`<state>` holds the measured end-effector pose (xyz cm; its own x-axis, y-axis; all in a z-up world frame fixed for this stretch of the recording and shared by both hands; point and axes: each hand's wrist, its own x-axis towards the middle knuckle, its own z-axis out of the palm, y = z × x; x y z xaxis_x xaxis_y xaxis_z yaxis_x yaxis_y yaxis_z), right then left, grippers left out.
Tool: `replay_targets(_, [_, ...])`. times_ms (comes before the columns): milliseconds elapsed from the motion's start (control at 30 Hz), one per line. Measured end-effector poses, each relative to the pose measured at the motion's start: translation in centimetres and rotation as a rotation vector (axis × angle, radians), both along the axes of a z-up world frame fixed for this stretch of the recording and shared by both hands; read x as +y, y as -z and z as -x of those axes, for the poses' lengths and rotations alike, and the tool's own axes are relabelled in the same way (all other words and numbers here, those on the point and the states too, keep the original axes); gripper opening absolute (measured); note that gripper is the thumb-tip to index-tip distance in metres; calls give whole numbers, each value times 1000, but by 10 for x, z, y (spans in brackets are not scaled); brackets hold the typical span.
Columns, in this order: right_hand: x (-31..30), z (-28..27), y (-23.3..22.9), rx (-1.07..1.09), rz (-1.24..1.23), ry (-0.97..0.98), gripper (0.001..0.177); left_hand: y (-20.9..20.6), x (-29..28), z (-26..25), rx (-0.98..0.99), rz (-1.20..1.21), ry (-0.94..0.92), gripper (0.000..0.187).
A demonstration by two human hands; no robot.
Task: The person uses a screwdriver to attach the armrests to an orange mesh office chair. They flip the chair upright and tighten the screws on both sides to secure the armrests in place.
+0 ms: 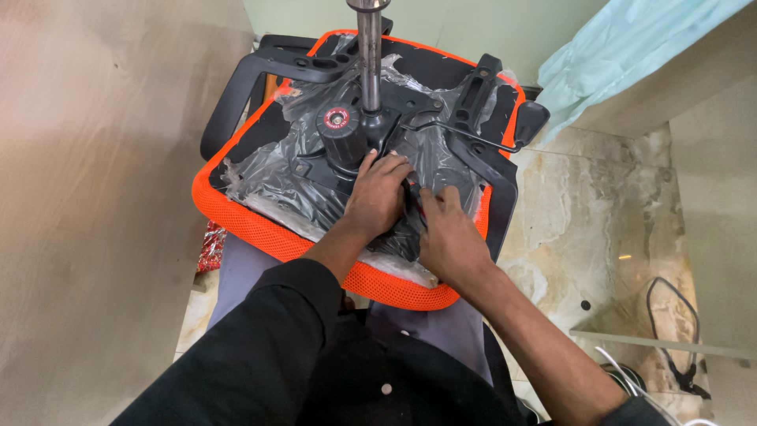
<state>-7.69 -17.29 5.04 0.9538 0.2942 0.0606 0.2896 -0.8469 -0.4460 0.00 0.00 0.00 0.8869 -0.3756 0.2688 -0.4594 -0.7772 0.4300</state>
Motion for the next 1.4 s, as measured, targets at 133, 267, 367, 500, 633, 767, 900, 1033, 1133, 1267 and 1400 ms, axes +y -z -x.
replay_targets(133, [6, 8, -1, -83, 94, 20, 54, -7, 1, 4, -12, 28, 11, 46])
replay_targets(267, [-10, -6, -8, 429, -699, 142, 44, -10, -1, 5, -34, 68, 7, 47])
replay_targets(367, [-10, -11, -14, 850, -1101, 299, 42, -8, 0, 6, -21, 84, 4, 45])
replay_targets(500, [-1, -2, -24, 630, -727, 229, 40, -5, 2, 4, -12, 78, 7, 43])
replay_targets(633, [2, 9, -32, -394, -81, -88, 58, -7, 2, 4, -45, 90, 25, 43])
replay_targets(767, [2, 9, -32, -398, 55, 16, 35, -10, 3, 6, -46, 127, 17, 51])
replay_targets(900, [-6, -10, -30, -141, -168, 124, 22, -15, 1, 8, -26, 101, 1, 54])
replay_targets(1033, [-4, -17, -25, 584, -771, 439, 42, -18, 0, 8, 21, 81, -4, 53])
replay_targets(1133, [-6, -15, -25, 658, -875, 384, 41, -19, 0, 8, 28, 73, 0, 51])
replay_targets(1267, [-10, -3, -23, -115, -320, 139, 45, -20, 2, 9, 14, 87, 9, 55])
replay_targets(1400, [-15, -2, -11, -351, -69, 108, 40, -19, 1, 9, 16, 88, 6, 57])
